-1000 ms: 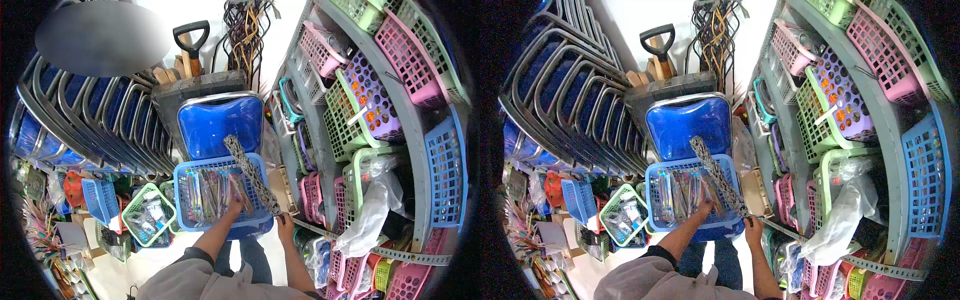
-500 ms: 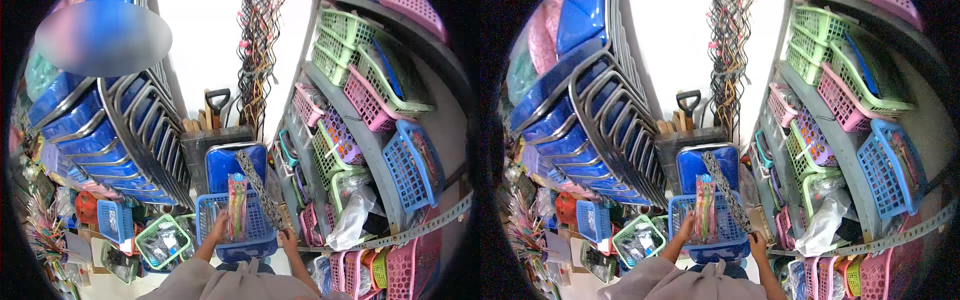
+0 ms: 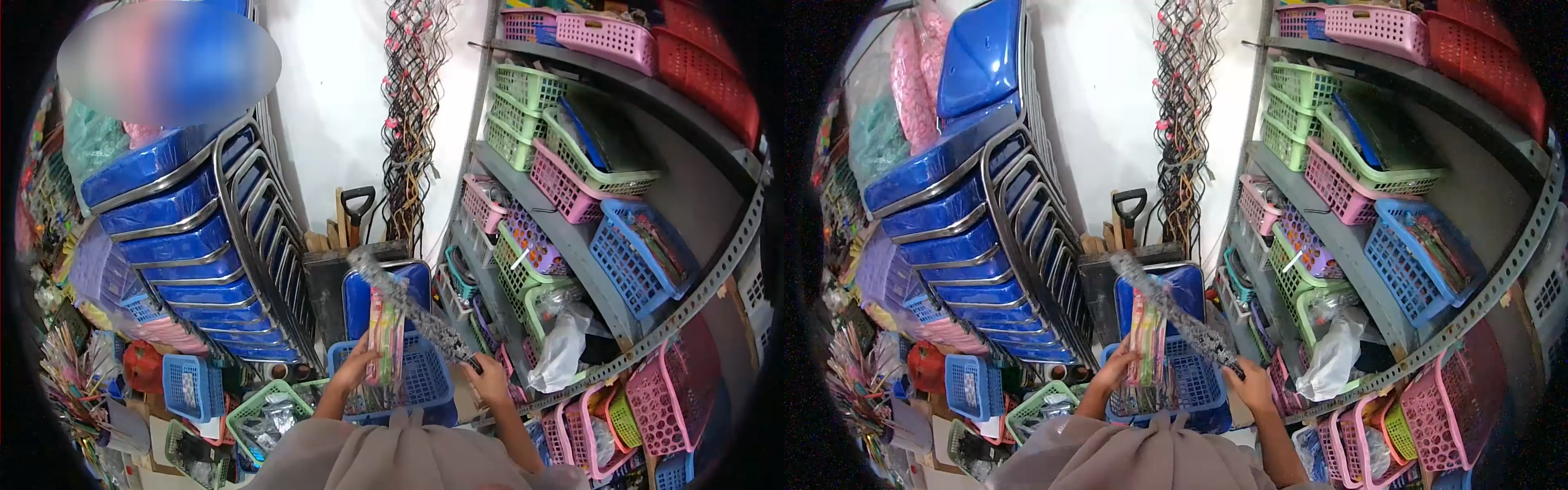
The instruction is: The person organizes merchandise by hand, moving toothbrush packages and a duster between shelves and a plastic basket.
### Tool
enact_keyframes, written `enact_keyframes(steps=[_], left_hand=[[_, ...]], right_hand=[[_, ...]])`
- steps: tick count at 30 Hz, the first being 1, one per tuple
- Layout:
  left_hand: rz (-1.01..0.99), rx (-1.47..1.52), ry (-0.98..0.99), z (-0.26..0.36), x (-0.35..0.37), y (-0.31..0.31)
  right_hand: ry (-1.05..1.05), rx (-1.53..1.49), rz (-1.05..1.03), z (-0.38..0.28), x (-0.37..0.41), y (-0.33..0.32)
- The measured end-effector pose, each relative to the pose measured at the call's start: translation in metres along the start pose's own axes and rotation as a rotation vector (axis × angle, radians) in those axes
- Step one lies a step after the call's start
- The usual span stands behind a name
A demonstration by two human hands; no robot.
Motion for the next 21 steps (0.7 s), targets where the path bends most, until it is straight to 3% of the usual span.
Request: enact_keyframes(steps=[3, 9, 11, 15, 19, 21], left_hand=[[-0.048, 0.104, -0.014, -0.005, -0.003, -0.001], [-0.183, 0.121, -0.017, 0.007, -0.004, 0.021], [-0.158, 0.124, -0.037, 0.011, -0.001, 0.022], [-0.084, 0.131, -0.091, 0.007, 0.004, 0.011], [-0.180, 0.340, -0.101, 0.006, 0.000, 0.015], [-0.221, 0.387, -0.099, 0.000, -0.008, 0.013]], right_hand=[[-0.126, 0.007, -0.089, -0.027, -0.001, -0.013], [0.024, 0.075, 0.045, -0.016, -0.004, -0.042], [-0.205, 0.024, -0.073, -0.036, 0.001, -0.038], [-0.099, 0.045, 0.059, -0.037, -0.003, -0.061], [-0.132, -0.044, -0.080, -0.046, 0.004, -0.054], [-0.125, -0.061, -0.053, -0.044, 0.004, -0.060]])
Point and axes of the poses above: each hand's wrist, its own x-axis away from the middle knuckle, its own y-axis out of the palm, z = x × y, the point moved 10 cm from there along -x, towards the middle knuckle, and after that the axes turned 13 degrees about -x, right-handed, at the moved point
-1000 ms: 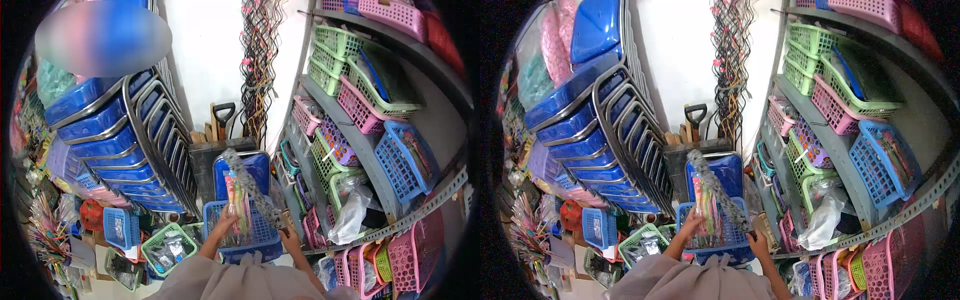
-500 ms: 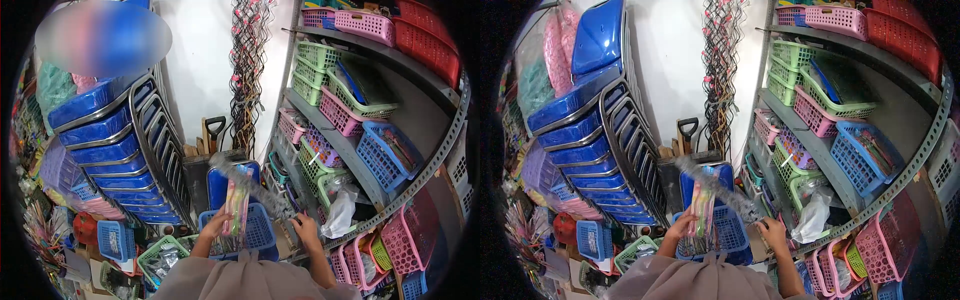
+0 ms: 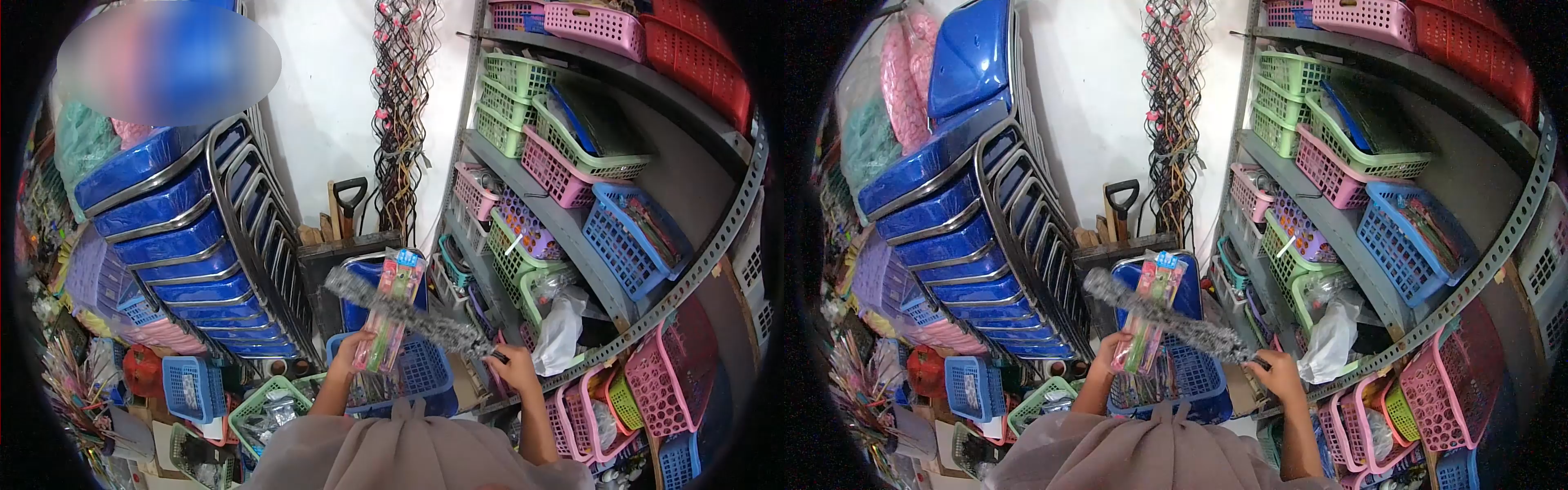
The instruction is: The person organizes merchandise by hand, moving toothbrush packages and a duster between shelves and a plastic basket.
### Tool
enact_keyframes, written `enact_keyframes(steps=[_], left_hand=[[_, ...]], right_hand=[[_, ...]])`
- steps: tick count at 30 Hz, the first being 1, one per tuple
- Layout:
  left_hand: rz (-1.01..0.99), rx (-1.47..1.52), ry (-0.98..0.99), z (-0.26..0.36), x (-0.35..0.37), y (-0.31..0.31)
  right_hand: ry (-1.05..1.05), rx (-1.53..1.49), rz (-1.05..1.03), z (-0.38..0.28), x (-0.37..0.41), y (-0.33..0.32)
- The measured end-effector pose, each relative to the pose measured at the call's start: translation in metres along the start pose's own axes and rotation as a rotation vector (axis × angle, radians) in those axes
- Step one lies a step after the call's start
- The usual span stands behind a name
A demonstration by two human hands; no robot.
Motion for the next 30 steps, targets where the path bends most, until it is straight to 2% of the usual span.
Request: enact_keyframes(steps=[1, 2, 4, 5, 7, 10, 12, 13, 15, 16, 18, 19, 21, 25, 27, 29, 30], left_hand=[[-0.044, 0.046, 0.000, -0.002, -0.002, -0.001], [-0.041, 0.048, -0.002, -0.004, -0.002, -0.002], [0.210, -0.049, 0.009, -0.003, 0.001, -0.029], [0.212, -0.049, 0.009, -0.003, -0.001, -0.029], [0.203, 0.267, -0.019, -0.008, -0.007, -0.022], [0.114, 0.269, -0.018, 0.003, -0.006, 0.010], [0.109, 0.307, -0.010, 0.008, -0.006, 0.021], [0.103, 0.340, 0.001, 0.009, -0.006, 0.024], [0.063, 0.310, 0.070, 0.014, -0.013, 0.023], [0.023, 0.279, 0.138, 0.020, -0.014, 0.025], [-0.005, 0.355, 0.115, 0.021, -0.013, 0.032], [-0.037, 0.430, 0.092, 0.023, -0.012, 0.042], [-0.027, 0.468, 0.077, 0.023, -0.012, 0.047], [0.046, 0.413, 0.124, 0.028, -0.016, 0.040], [0.090, 0.370, 0.135, 0.029, -0.015, 0.037], [-0.033, 0.503, 0.114, 0.027, -0.017, 0.042], [-0.332, 0.531, 0.172, 0.039, -0.013, 0.069]], right_hand=[[0.006, -0.014, 0.027, 0.001, 0.001, -0.004], [0.137, 0.050, 0.042, 0.010, 0.001, -0.007], [0.124, 0.028, 0.034, 0.015, 0.007, -0.003], [0.106, 0.006, 0.030, 0.016, 0.008, -0.001], [0.057, -0.047, -0.030, 0.007, 0.009, 0.003], [0.103, -0.037, -0.046, 0.018, 0.012, 0.003], [0.263, 0.038, 0.030, 0.031, 0.013, -0.002], [0.264, 0.038, 0.027, 0.033, 0.015, 0.000], [0.014, -0.099, -0.036, 0.014, 0.014, 0.010], [0.015, -0.099, -0.038, 0.014, 0.014, 0.008], [0.164, -0.081, -0.104, 0.028, 0.015, 0.011], [0.168, -0.082, -0.108, 0.028, 0.016, 0.014], [0.265, -0.065, -0.029, 0.036, 0.017, 0.011], [0.109, -0.072, -0.197, 0.012, 0.018, 0.023], [0.334, -0.208, -0.111, 0.027, 0.020, 0.018], [0.293, -0.187, -0.109, 0.011, 0.018, 0.017], [0.249, -0.168, -0.104, 0.004, 0.016, 0.016]])
Point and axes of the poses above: each hand's wrist, its own x-axis away from the middle knuckle, its own y-axis out of the palm, z = x × y, the point moved 10 cm from there along -x, towards the middle knuckle, and after that the axes turned 13 degrees about -x, right-handed, at the moved point
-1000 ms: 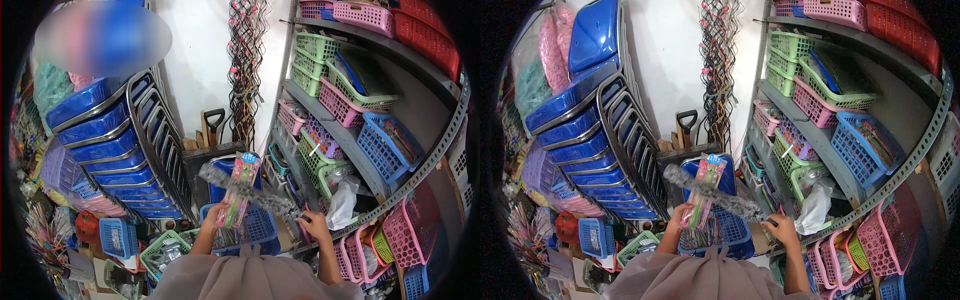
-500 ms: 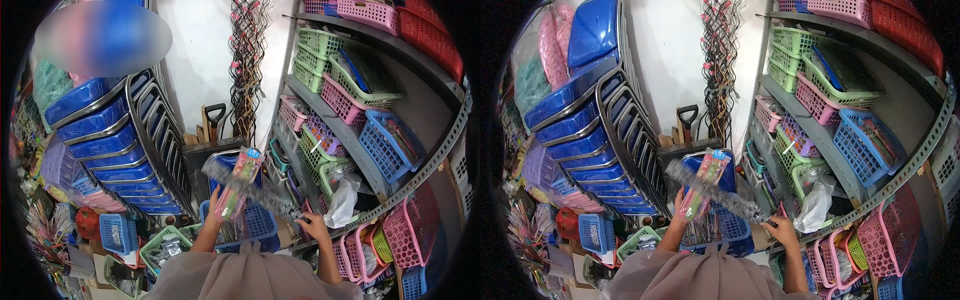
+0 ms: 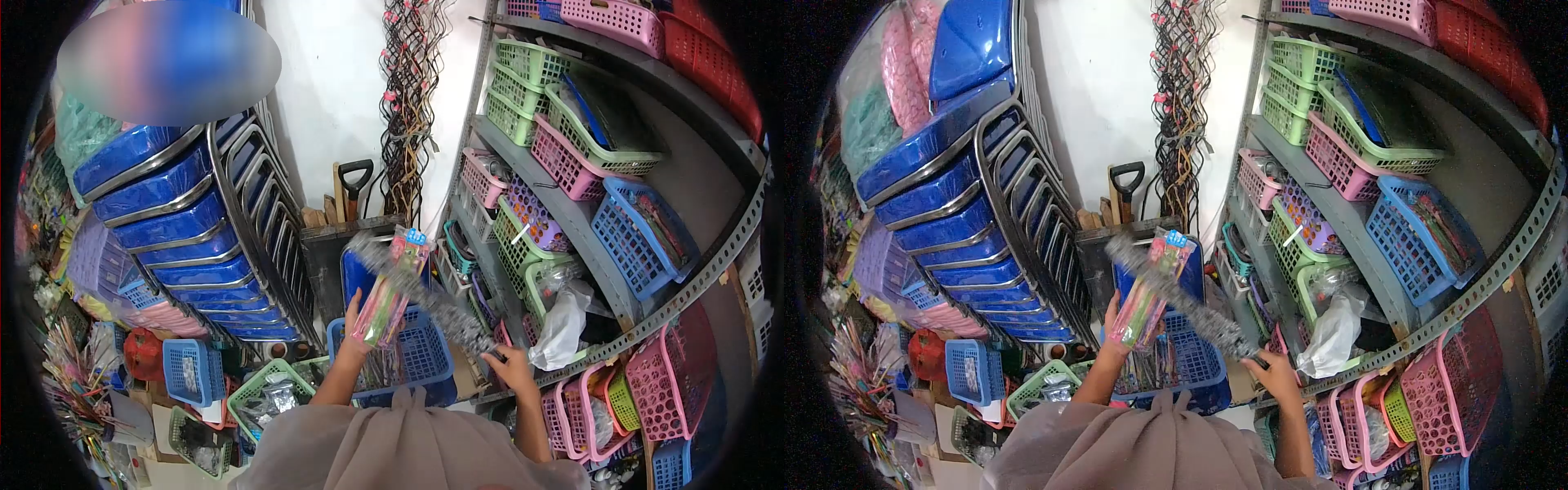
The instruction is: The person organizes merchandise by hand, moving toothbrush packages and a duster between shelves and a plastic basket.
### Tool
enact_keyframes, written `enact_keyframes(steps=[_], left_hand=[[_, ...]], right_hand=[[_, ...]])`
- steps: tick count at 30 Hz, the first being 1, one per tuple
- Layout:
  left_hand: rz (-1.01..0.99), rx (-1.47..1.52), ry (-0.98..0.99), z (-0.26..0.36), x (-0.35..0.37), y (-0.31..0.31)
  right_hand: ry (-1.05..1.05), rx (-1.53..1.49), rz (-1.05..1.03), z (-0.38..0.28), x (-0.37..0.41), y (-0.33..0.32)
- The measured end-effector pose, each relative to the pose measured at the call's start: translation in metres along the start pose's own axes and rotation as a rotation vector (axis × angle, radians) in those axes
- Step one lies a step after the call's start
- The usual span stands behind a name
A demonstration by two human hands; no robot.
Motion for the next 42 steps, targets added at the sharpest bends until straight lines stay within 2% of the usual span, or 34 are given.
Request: enact_keyframes(steps=[1, 3, 4, 5, 6, 7, 10, 11, 12, 13, 15, 17, 19, 20, 21, 23, 24, 25, 27, 28, 31, 32, 33, 35, 36, 37, 38, 39, 40, 42], left_hand=[[0.001, 0.000, 0.000, -0.001, -0.001, -0.001], [0.401, -0.054, 0.079, 0.007, 0.002, -0.037], [0.373, -0.173, 0.013, 0.007, 0.007, -0.042], [0.377, -0.170, 0.011, 0.006, 0.007, -0.045], [0.299, -0.103, -0.003, 0.002, 0.003, -0.037], [0.221, -0.037, -0.015, -0.001, -0.001, -0.028], [0.266, -0.048, 0.009, 0.001, -0.002, -0.029], [0.288, -0.053, 0.022, 0.002, -0.003, -0.030], [0.326, 0.078, 0.093, 0.005, -0.006, -0.030], [0.329, 0.079, 0.094, 0.006, -0.005, -0.031], [0.278, -0.033, -0.002, 0.001, -0.006, -0.024], [0.319, -0.039, 0.014, 0.001, -0.008, -0.020], [0.349, -0.036, -0.036, -0.001, -0.011, -0.019], [0.046, -0.009, -0.095, -0.004, -0.015, -0.020], [0.048, -0.008, -0.093, -0.005, -0.015, -0.013], [0.240, -0.089, 0.025, 0.003, -0.012, -0.017], [0.416, -0.208, -0.005, 0.005, -0.006, -0.029], [0.413, -0.209, -0.005, 0.003, -0.007, -0.029], [0.077, 0.044, -0.001, -0.005, -0.018, 0.007], [0.179, 0.136, -0.029, -0.007, -0.016, 0.001], [0.180, 0.126, -0.009, -0.007, -0.013, 0.006], [0.192, -0.148, 0.056, 0.000, -0.016, 0.001], [0.191, -0.147, 0.052, -0.001, -0.017, -0.003], [0.151, -0.081, 0.050, -0.002, -0.018, -0.007], [0.146, 0.174, -0.001, -0.009, -0.017, 0.009], [0.141, 0.172, -0.002, -0.007, -0.018, 0.000], [0.179, 0.236, -0.029, -0.008, -0.018, -0.020], [0.221, 0.300, -0.056, -0.012, -0.016, -0.024], [0.118, -0.011, 0.094, -0.002, -0.015, -0.016], [0.165, -0.082, 0.064, -0.001, -0.015, -0.025]], right_hand=[[0.001, -0.001, -0.001, 0.009, 0.002, -0.001], [-0.127, 0.103, -0.134, 0.018, 0.004, 0.012], [-0.122, 0.102, -0.136, 0.023, 0.004, 0.014], [-0.017, 0.040, -0.060, 0.036, 0.001, 0.007], [0.088, -0.020, 0.016, 0.044, 0.000, 0.000], [0.090, -0.019, 0.014, 0.040, 0.001, 0.001], [-0.011, 0.007, -0.095, 0.009, 0.004, 0.011], [0.085, -0.021, -0.118, 0.011, 0.005, 0.011], [0.181, -0.048, -0.142, 0.018, 0.007, 0.013], [0.183, -0.048, -0.144, 0.022, 0.007, 0.015], [0.176, -0.117, 0.005, 0.038, 0.003, 0.005], [0.122, -0.059, -0.025, 0.041, 0.005, 0.009], [0.017, -0.018, -0.248, 0.028, 0.008, 0.031], [-0.013, 0.031, -0.201, 0.028, 0.008, 0.026], [-0.012, 0.031, -0.204, 0.026, 0.007, 0.027], [0.144, -0.092, -0.085, 0.035, 0.005, 0.018], [0.074, -0.022, -0.051, 0.034, 0.002, 0.015], [0.073, -0.021, -0.049, 0.038, 0.004, 0.017], [-0.038, -0.077, -0.162, 0.029, 0.007, 0.031], [-0.041, -0.075, -0.160, 0.029, 0.006, 0.029], [-0.049, 0.039, -0.167, 0.028, 0.005, 0.025], [-0.008, 0.004, -0.125, 0.034, 0.002, 0.023], [0.033, -0.030, -0.082, 0.036, 0.001, 0.020], [0.040, -0.064, -0.115, 0.027, 0.003, 0.025], [0.000, -0.049, -0.149, 0.022, 0.005, 0.029], [-0.041, -0.034, -0.184, 0.016, 0.006, 0.031], [0.075, -0.062, -0.182, 0.023, 0.008, 0.029], [0.075, -0.062, -0.180, 0.026, 0.006, 0.029], [0.044, -0.101, -0.139, 0.030, 0.004, 0.024], [0.016, -0.138, -0.093, 0.033, 0.005, 0.021]])
Point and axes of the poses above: each hand's wrist, its own x-axis away from the middle knuckle, its own y-axis out of the palm, z = x × y, the point moved 10 cm from there along -x, towards the middle knuckle, and after that the axes turned 13 degrees about -x, right-handed, at the moved point
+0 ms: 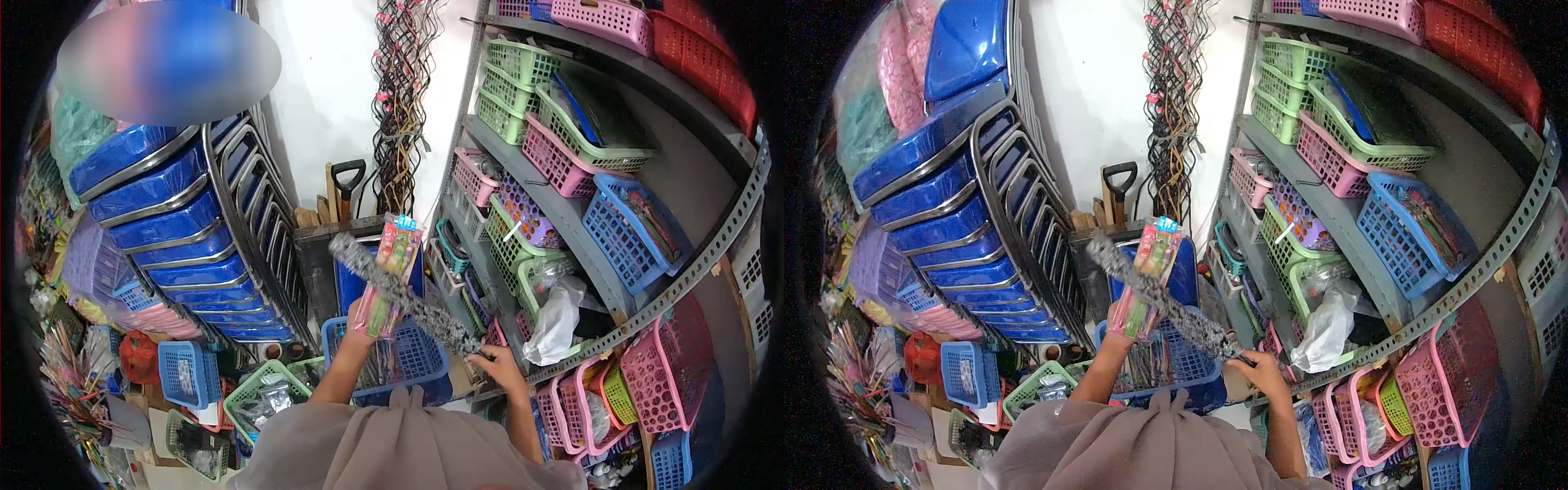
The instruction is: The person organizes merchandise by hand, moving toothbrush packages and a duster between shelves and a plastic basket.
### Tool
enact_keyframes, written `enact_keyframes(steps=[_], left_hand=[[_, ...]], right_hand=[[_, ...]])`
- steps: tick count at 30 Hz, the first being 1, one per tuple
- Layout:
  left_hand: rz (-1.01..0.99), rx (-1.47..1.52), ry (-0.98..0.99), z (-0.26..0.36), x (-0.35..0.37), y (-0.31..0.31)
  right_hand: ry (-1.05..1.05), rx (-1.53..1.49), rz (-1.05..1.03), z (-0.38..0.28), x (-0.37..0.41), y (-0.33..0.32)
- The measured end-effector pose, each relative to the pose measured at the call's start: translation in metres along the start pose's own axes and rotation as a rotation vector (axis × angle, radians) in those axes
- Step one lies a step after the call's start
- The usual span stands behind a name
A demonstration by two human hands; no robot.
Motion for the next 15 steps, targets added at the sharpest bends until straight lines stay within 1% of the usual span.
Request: enact_keyframes(steps=[1, 2, 3, 5, 6, 7, 8, 9, 10, 11, 12, 13, 14, 15], left_hand=[[0.044, -0.076, -0.022, -0.001, -0.002, -0.008], [0.040, -0.076, -0.022, -0.003, -0.006, -0.010], [0.059, -0.060, 0.003, -0.003, -0.009, -0.015], [0.100, -0.027, 0.055, -0.001, -0.014, -0.025], [0.103, -0.255, 0.098, 0.007, -0.010, -0.024], [0.105, -0.254, 0.096, 0.009, -0.006, -0.023], [0.093, 0.008, -0.009, -0.002, -0.001, -0.023], [0.078, 0.269, -0.114, -0.012, 0.003, -0.014], [0.224, 0.169, -0.129, -0.014, 0.005, -0.025], [0.221, 0.170, -0.126, -0.014, 0.004, -0.032], [0.072, 0.127, -0.163, -0.015, 0.003, -0.024], [-0.076, 0.083, -0.200, -0.017, 0.005, -0.016], [-0.057, 0.163, -0.261, -0.024, 0.006, -0.023], [-0.056, 0.162, -0.260, -0.023, 0.008, -0.022]], right_hand=[[-0.005, -0.040, 0.003, 0.000, 0.001, 0.002], [-0.013, -0.079, 0.005, -0.001, 0.001, 0.003], [-0.016, -0.077, 0.006, -0.006, 0.002, 0.000], [0.057, -0.011, -0.071, -0.011, 0.005, -0.002], [0.058, -0.012, -0.072, -0.009, 0.006, -0.002], [0.087, -0.124, 0.019, -0.001, 0.007, -0.011], [0.116, -0.234, 0.110, 0.008, 0.008, -0.020], [0.115, -0.232, 0.110, 0.015, 0.008, -0.022], [0.134, -0.278, 0.177, 0.024, 0.007, -0.029], [0.152, -0.326, 0.242, 0.032, 0.008, -0.036], [0.127, -0.255, 0.297, 0.018, 0.008, -0.040], [0.128, -0.255, 0.294, 0.012, 0.008, -0.042], [0.091, -0.168, 0.267, 0.002, 0.006, -0.042], [0.054, -0.080, 0.241, -0.005, 0.005, -0.043]])
Point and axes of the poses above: each hand's wrist, its own x-axis away from the middle knuckle, its own y-axis out of the palm, z = x × y, the point moved 10 cm from there along -x, towards the middle knuckle, and after that the axes turned 13 degrees about -x, right-handed, at the moved point
